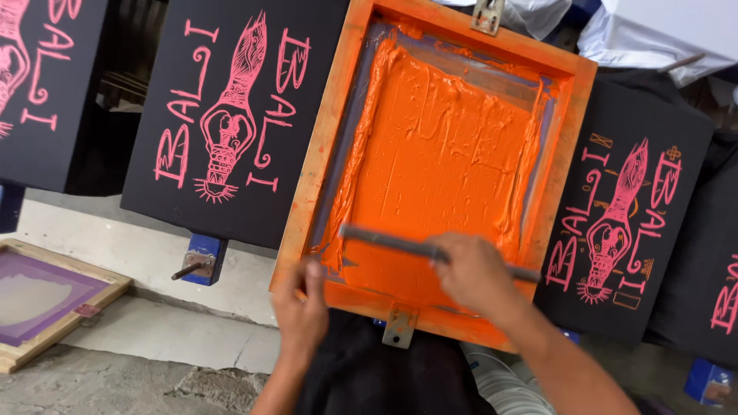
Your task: The person performs screen printing on a series of t-shirts using a wooden frame and a squeegee. They apply orange ink to the screen, pull it across to transfer the design onto the shirts, and periodically add more ink from a container.
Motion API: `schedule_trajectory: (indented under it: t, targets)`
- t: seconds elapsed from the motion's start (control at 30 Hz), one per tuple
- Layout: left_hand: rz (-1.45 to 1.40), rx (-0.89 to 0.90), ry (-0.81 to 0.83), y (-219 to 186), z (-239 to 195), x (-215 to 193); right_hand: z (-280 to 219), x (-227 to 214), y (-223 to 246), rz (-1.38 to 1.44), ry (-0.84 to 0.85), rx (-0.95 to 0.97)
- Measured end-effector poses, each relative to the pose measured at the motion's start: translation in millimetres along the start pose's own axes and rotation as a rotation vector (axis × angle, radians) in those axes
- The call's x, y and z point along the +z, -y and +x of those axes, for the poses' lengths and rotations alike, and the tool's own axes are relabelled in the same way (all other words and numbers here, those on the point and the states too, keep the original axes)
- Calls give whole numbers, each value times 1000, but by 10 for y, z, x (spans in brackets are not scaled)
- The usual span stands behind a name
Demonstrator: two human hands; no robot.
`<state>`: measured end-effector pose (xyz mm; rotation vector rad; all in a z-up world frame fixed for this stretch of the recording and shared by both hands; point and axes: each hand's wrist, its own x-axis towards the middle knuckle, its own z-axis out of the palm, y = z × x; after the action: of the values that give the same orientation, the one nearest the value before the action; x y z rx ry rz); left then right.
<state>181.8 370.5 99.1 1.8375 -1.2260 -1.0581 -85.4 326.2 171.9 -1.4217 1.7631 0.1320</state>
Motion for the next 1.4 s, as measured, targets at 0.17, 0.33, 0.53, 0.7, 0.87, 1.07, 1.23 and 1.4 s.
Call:
schedule_trajectory:
  t: [0.17,0.33,0.53,0.7,0.87,1.07,1.23,1.4]
  targets:
    - [357,316,-86,68,319,103,-230,485,-237,66,-77,-244]
    - [416,146,247,141,502,-122,-564,731,-1375,797,-772,4]
    - [475,170,386,337,510,-277,-521,1340,-1792,695,-518,984]
    - [549,287,358,-100,777,-929,-778,1417,-1088,736,-694,1017]
    - [483,243,346,441,1567,-2013,-344,1757,62,792,-744,912]
    - [505,-86,337,245,2211,-3084,105,1887,1163,749,-549,822]
    - [521,-199,362,-30,2471,-3291,218,1658,1760,743,-521,864]
    - [552,-197,355,108,2570,-3353,161,1565,1959,661,-513,889]
